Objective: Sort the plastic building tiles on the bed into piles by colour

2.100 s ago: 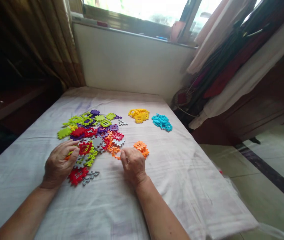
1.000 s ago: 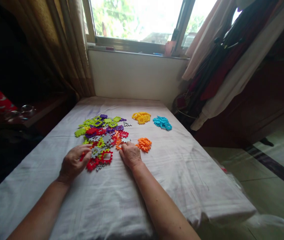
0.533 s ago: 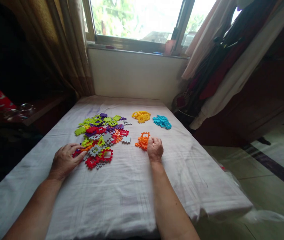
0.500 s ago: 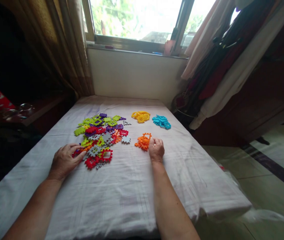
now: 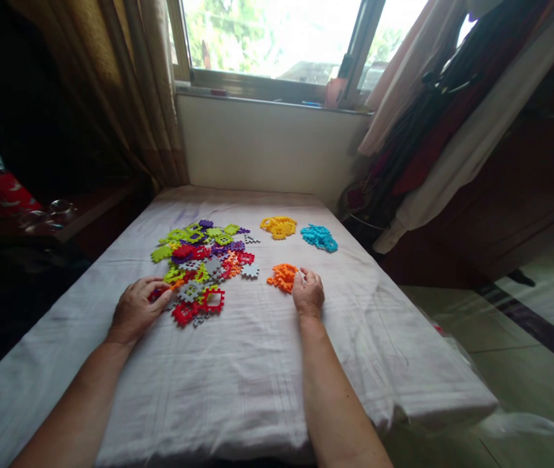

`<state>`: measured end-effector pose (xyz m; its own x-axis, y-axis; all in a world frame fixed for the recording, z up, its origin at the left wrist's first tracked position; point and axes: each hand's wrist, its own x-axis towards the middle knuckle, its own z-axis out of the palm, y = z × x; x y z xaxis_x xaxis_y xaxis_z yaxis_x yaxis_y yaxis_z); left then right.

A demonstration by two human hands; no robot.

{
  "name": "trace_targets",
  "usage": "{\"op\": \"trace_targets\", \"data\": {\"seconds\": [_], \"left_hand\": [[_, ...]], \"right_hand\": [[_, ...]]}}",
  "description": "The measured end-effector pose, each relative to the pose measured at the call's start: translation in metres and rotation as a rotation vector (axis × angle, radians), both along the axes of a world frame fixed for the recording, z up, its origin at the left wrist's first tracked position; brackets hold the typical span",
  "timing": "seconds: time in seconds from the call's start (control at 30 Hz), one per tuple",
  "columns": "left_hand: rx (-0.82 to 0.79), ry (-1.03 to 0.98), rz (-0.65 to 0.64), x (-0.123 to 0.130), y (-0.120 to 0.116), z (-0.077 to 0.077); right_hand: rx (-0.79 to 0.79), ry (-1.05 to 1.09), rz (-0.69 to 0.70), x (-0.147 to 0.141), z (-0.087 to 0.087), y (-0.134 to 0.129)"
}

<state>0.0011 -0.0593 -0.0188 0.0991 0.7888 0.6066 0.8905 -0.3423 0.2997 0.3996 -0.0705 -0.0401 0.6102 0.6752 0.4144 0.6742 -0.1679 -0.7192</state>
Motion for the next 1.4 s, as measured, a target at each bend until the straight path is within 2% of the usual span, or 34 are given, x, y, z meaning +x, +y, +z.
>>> {"op": "trace_targets", "data": {"seconds": [0.13, 0.27, 0.4, 0.53, 0.63, 0.73, 0.8, 0.87, 1.03, 1.13, 1.23, 1.4], "left_hand": [[0.046, -0.093, -0.059, 0.004, 0.000, 0.007], [0.140, -0.190, -0.055, 0.014, -0.006, 0.018], [0.138, -0.249, -0.106, 0.027, -0.013, 0.023], [0.121, -0.239, -0.200, 0.044, -0.022, 0.025], [0.087, -0.215, -0.300, 0.058, -0.028, 0.026], [0.086, -0.205, -0.377, 0.068, -0.031, 0.025], [0.090, -0.181, -0.398, 0.070, -0.030, 0.023], [0.078, -0.147, -0.394, 0.070, -0.028, 0.018], [-0.018, 0.022, -0.387, 0.064, -0.021, 0.006], [-0.123, 0.126, -0.404, 0.065, -0.023, 0.004], [-0.192, 0.172, -0.412, 0.069, -0.027, 0.006], [-0.213, 0.168, -0.346, 0.068, -0.028, 0.008]], "right_hand": [[0.134, -0.126, 0.074, -0.016, 0.009, -0.004], [0.236, -0.259, 0.351, -0.058, 0.023, -0.012], [0.190, -0.311, 0.635, -0.106, 0.035, -0.021], [0.070, -0.217, 0.803, -0.133, 0.041, -0.028], [0.036, -0.066, 0.849, -0.142, 0.041, -0.030], [0.070, 0.061, 0.867, -0.141, 0.040, -0.031], [0.083, 0.084, 0.845, -0.133, 0.042, -0.028], [0.094, 0.062, 0.748, -0.115, 0.047, -0.023], [0.040, -0.132, 0.224, -0.041, 0.056, -0.009], [-0.076, -0.234, 0.012, -0.007, 0.049, -0.007], [-0.166, -0.274, -0.038, 0.006, 0.038, -0.010], [-0.207, -0.363, 0.013, -0.004, 0.032, -0.015]]}}
